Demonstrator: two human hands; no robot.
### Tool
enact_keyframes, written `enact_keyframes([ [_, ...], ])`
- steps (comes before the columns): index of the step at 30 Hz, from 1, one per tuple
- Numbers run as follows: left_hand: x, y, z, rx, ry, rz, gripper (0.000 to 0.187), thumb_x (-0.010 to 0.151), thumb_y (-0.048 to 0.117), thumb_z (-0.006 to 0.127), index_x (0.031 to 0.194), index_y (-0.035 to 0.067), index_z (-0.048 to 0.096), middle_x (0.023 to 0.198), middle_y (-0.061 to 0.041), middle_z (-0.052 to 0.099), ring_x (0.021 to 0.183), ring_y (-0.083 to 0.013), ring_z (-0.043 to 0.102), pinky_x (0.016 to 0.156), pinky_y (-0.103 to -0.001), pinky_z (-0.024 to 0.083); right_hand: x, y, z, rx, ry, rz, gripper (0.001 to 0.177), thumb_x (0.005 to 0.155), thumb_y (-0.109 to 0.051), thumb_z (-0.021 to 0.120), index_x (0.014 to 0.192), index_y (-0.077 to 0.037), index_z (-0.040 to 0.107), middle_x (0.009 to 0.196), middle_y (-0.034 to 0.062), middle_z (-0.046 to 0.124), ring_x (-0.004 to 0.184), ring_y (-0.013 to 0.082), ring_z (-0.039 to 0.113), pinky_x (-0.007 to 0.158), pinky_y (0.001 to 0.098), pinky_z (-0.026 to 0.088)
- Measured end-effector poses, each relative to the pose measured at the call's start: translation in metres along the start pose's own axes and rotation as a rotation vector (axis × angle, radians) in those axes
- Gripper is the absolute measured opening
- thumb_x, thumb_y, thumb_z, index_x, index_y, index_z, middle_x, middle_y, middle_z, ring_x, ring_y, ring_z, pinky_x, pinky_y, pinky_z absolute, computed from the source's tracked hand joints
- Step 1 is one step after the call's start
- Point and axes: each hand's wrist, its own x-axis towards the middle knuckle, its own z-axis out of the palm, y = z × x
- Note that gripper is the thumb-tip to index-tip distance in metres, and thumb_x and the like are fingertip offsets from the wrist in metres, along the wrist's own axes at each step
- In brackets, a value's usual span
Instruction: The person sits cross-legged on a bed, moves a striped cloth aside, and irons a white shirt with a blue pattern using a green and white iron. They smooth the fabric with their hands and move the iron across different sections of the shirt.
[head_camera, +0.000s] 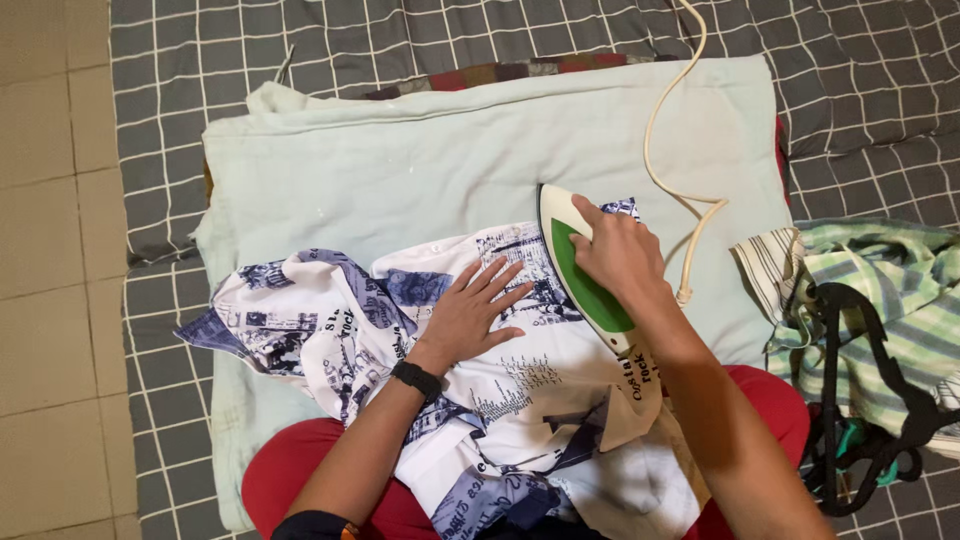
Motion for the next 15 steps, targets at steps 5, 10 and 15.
enact_keyframes([
  [5, 0.0, 0.0, -0.001, -0.008, 0.006, 0.003, 0.071, 0.097, 0.063, 0.051, 0.156, 0.024, 0.044, 0.164, -0.006, 0.038, 0.154, -0.027, 0.028, 0.126, -0.047, 0.017, -0.032, 0.007, 0.002, 0.01, -0.025, -0.019, 0.058, 0.089, -0.028, 0.07, 0.146, -0.025, 0.057, 0.093, 0.0254, 0.072, 0.087, 0.0439, 0.072, 0.081, 0.0534, 0.057],
  [10, -0.001, 0.0, 0.001, -0.012, 0.0, -0.007, 0.07, 0.097, 0.063, 0.051, 0.156, 0.025, 0.044, 0.165, -0.005, 0.037, 0.155, -0.0262, 0.028, 0.127, -0.047, 0.018, -0.064, 0.012, -0.001, -0.014, -0.087, 0.059, 0.062, 0.089, -0.029, 0.069, 0.149, -0.03, 0.053, 0.099, 0.0276, 0.07, 0.092, 0.0454, 0.07, 0.083, 0.0543, 0.055],
  [15, 0.001, 0.0, 0.001, -0.015, -0.018, -0.015, 0.071, 0.097, 0.063, 0.051, 0.156, 0.025, 0.044, 0.165, -0.006, 0.037, 0.154, -0.0263, 0.028, 0.126, -0.047, 0.018, -0.042, 0.002, -0.001, -0.019, -0.061, 0.095, 0.059, 0.091, -0.03, 0.068, 0.148, -0.028, 0.054, 0.101, 0.0282, 0.069, 0.09, 0.0461, 0.071, 0.08, 0.0537, 0.056],
])
